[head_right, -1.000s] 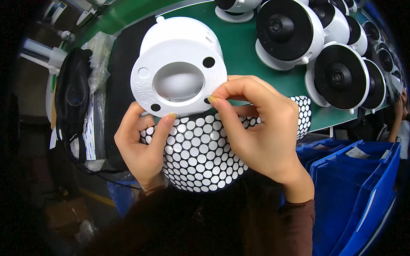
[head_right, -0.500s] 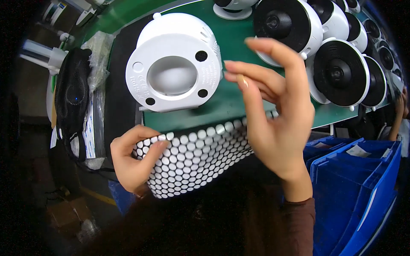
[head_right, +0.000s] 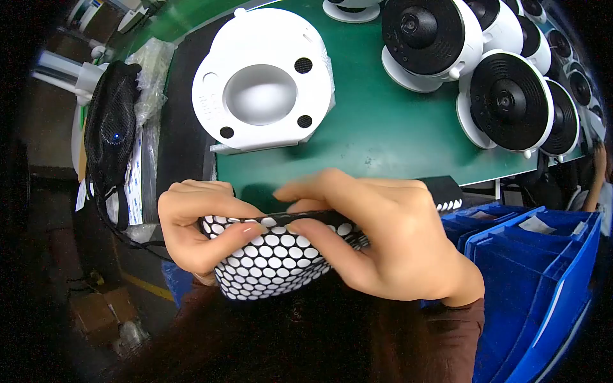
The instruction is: Assembling security camera housings by attaching internal components and seals on a production line.
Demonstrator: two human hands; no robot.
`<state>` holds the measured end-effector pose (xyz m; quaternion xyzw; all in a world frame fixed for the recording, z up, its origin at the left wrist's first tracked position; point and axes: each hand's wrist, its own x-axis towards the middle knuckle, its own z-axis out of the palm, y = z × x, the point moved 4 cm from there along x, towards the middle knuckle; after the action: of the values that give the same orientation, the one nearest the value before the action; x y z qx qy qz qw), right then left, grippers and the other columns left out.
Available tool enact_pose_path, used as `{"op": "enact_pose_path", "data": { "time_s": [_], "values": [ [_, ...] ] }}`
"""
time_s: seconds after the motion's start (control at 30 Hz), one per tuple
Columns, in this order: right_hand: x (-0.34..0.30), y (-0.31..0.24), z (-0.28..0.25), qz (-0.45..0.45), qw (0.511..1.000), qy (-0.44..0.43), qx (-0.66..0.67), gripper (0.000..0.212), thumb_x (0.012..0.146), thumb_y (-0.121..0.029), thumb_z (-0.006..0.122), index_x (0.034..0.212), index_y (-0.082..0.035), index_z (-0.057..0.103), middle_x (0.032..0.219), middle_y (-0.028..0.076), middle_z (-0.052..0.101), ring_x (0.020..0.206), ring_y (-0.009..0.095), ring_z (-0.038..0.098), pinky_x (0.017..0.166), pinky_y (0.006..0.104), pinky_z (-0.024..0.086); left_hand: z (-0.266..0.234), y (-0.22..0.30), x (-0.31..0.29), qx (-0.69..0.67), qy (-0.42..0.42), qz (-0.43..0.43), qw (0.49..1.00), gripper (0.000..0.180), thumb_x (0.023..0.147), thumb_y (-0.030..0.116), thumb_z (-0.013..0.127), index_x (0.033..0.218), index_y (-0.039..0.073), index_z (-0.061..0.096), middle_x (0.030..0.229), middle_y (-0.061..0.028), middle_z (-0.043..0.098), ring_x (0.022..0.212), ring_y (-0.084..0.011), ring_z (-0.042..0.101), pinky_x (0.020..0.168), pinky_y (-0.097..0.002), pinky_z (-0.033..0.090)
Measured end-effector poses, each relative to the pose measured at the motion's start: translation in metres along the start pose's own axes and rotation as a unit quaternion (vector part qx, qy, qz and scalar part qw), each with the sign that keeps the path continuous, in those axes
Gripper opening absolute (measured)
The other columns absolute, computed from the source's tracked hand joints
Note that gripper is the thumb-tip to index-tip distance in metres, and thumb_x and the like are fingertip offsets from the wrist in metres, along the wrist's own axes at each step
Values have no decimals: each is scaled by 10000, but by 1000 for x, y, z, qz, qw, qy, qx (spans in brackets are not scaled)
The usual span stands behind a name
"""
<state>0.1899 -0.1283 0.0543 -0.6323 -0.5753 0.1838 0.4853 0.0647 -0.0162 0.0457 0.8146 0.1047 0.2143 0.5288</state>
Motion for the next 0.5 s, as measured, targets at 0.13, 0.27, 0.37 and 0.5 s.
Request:
{"op": "enact_pose_path", "data": {
  "time_s": [0.13, 0.27, 0.37, 0.5],
  "values": [
    [1, -6, -4, -35, 999, 14, -30, 158, 603, 9, 681, 758, -7, 648, 725, 100, 624, 631, 174, 613, 560, 238, 463, -1, 6, 2, -2, 21, -2, 1000, 69, 614, -28, 665, 678, -22, 641, 618, -107, 629, 522, -171, 607, 465, -227, 429],
    [-1, -9, -5, -45, 996, 22, -73, 181, 582, 2, 700, 755, -12, 650, 739, 95, 597, 682, 187, 614, 583, 249, 473, 0, 9, 4, 6, 17, 13, 1000, 64, 622, -29, 655, 683, -21, 640, 619, -103, 629, 532, -166, 611, 477, -223, 435],
    [-1, -8, -5, -59, 994, 29, -91, 172, 577, 21, 691, 739, -19, 650, 734, 95, 609, 672, 183, 614, 581, 249, 473, 0, 8, 4, -12, 38, 7, 999, 60, 631, -29, 639, 691, -23, 640, 621, -104, 627, 546, -161, 616, 491, -219, 444],
    [2, -10, -6, -82, 991, 30, -106, 160, 580, 46, 677, 723, -18, 645, 725, 95, 620, 662, 179, 615, 581, 243, 474, 1, 6, 3, -32, 44, -9, 998, 58, 640, -26, 624, 696, -28, 638, 625, -110, 627, 558, -160, 621, 503, -218, 452]
  ]
}}
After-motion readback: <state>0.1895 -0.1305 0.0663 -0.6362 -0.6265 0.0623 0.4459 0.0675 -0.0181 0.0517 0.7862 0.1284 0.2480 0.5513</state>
